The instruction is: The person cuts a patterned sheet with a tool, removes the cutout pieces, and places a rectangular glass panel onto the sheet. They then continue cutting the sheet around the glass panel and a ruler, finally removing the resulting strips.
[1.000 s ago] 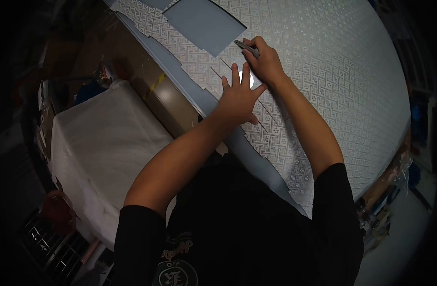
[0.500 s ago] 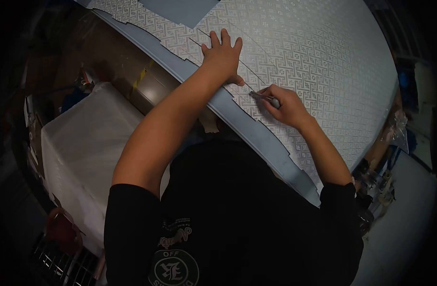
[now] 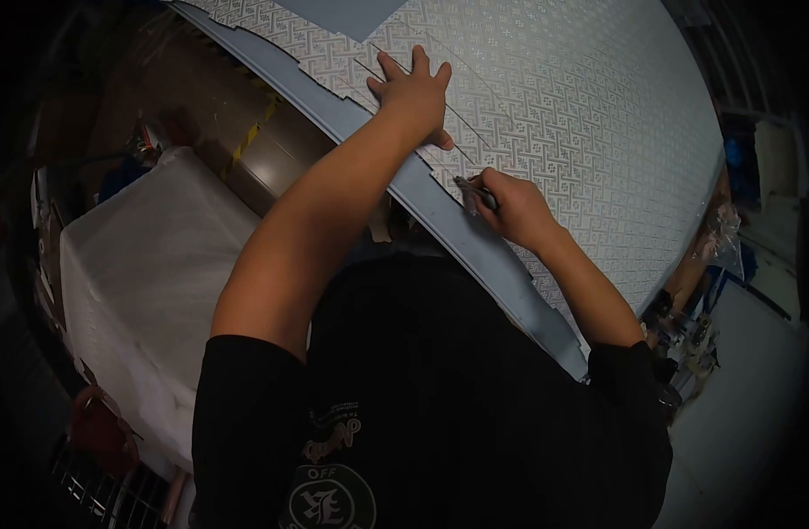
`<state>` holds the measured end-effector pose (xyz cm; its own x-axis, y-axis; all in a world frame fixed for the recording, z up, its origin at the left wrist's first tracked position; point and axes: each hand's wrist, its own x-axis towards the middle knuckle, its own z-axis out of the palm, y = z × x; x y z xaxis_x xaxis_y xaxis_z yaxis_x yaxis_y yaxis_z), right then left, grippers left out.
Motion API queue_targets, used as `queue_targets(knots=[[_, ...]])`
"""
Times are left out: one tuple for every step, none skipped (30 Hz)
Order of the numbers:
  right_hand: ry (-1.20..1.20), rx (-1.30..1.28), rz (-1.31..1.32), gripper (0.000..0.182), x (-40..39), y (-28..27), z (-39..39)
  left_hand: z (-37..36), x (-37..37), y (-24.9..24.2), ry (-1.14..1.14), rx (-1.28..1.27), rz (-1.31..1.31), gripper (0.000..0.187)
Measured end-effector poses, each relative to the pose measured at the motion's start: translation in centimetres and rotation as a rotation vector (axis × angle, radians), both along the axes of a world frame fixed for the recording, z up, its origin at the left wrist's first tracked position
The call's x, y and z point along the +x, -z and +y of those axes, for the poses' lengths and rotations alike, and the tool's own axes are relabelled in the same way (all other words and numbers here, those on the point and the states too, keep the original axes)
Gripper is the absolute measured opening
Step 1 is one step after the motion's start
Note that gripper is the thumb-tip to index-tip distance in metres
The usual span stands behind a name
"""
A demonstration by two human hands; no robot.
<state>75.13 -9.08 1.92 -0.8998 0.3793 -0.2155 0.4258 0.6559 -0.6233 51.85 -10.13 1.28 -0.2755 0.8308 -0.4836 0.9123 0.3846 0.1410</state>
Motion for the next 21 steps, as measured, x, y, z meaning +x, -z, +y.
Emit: queue_targets(knots=[[0.0, 0.002, -0.002, 0.018, -0.1, -0.2, -0.1, 0.0, 0.0, 0.0, 0.01, -0.005, 0.013, 0.126], [-0.001, 0.014, -0.016, 0.018, -0.2, -0.3, -0.2, 0.0, 0.0, -0.1, 0.019, -0.009, 0.026, 0.126], [-0.002, 0.025, -0.031, 0.018, -0.4, -0.4, -0.3, 0.0, 0.0, -0.1, 0.018, -0.007, 0.025, 0.126], [-0.002, 0.027, -0.032, 0.018, -0.4, -0.4, -0.4, 0.0, 0.0, -0.1, 0.023, -0.011, 0.027, 0.125], [0.002, 0.048, -0.034, 0.018, -0.5, -0.4, -0.5, 0.1, -0.1, -0.1, 0.029, -0.015, 0.029, 0.125], [0.007, 0.067, -0.036, 0.019, -0.6, -0.3, -0.6, 0.1, -0.1, -0.1, 0.03, -0.014, 0.027, 0.125], [0.009, 0.067, -0.038, 0.019, -0.6, -0.3, -0.6, 0.1, -0.1, -0.2, 0.039, -0.016, 0.033, 0.126], [0.022, 0.082, -0.045, 0.018, -0.7, -0.2, -0.8, 0.1, -0.2, -0.2, 0.049, -0.021, 0.038, 0.126], [0.038, 0.096, -0.051, 0.018, -0.7, -0.1, -1.0, 0.1, -0.2, 0.0, 0.054, -0.023, 0.037, 0.126], [0.044, 0.094, -0.053, 0.018, -0.4, 0.3, -1.2, 0.2, -0.2, 0.2, 0.054, -0.011, 0.036, 0.128], [0.086, 0.061, 0.011, 0.017, 0.1, 1.1, -1.3, 0.2, -0.2, 0.4, 0.054, 0.002, 0.035, 0.13], [0.128, 0.028, 0.075, 0.017, 0.4, 1.7, -1.6, 0.2, -0.2, 0.6, 0.058, 0.0, 0.035, 0.13], [0.134, 0.026, 0.075, 0.017, 0.2, 2.2, -1.8, 0.2, -0.2, 0.6, 0.062, -0.005, 0.04, 0.129], [0.134, 0.07, 0.201, 0.017, -0.2, 2.7, -2.0, 0.3, -0.2, 0.5, 0.068, -0.009, 0.046, 0.129], [0.132, 0.113, 0.327, 0.017, -0.6, 3.2, -2.1, 0.3, -0.2, 0.5, 0.074, -0.009, 0.049, 0.129], [0.14, 0.113, 0.329, 0.017, -1.4, 3.6, -2.1, 0.4, -0.2, 0.3, 0.074, -0.014, 0.049, 0.128], [0.143, 0.141, 0.361, 0.017, -2.3, 4.0, -2.2, 0.4, -0.3, 0.2, 0.077, -0.02, 0.049, 0.127], [0.145, 0.17, 0.392, 0.017, -3.1, 4.3, -2.2, 0.3, -0.3, 0.1, 0.086, -0.02, 0.053, 0.127], [0.155, 0.173, 0.397, 0.017, -3.9, 4.3, -2.3, 0.3, -0.5, 0.1, 0.098, -0.006, 0.052, 0.125], [0.16, 0.174, 0.398, 0.018, -4.5, 4.1, -2.4, 0.3, -0.6, 0.1, 0.109, 0.008, 0.05, 0.123], [0.164, 0.177, 0.398, 0.018, -4.9, 4.0, -2.6, 0.4, -1.1, 0.2, 0.118, 0.011, 0.053, 0.123]])
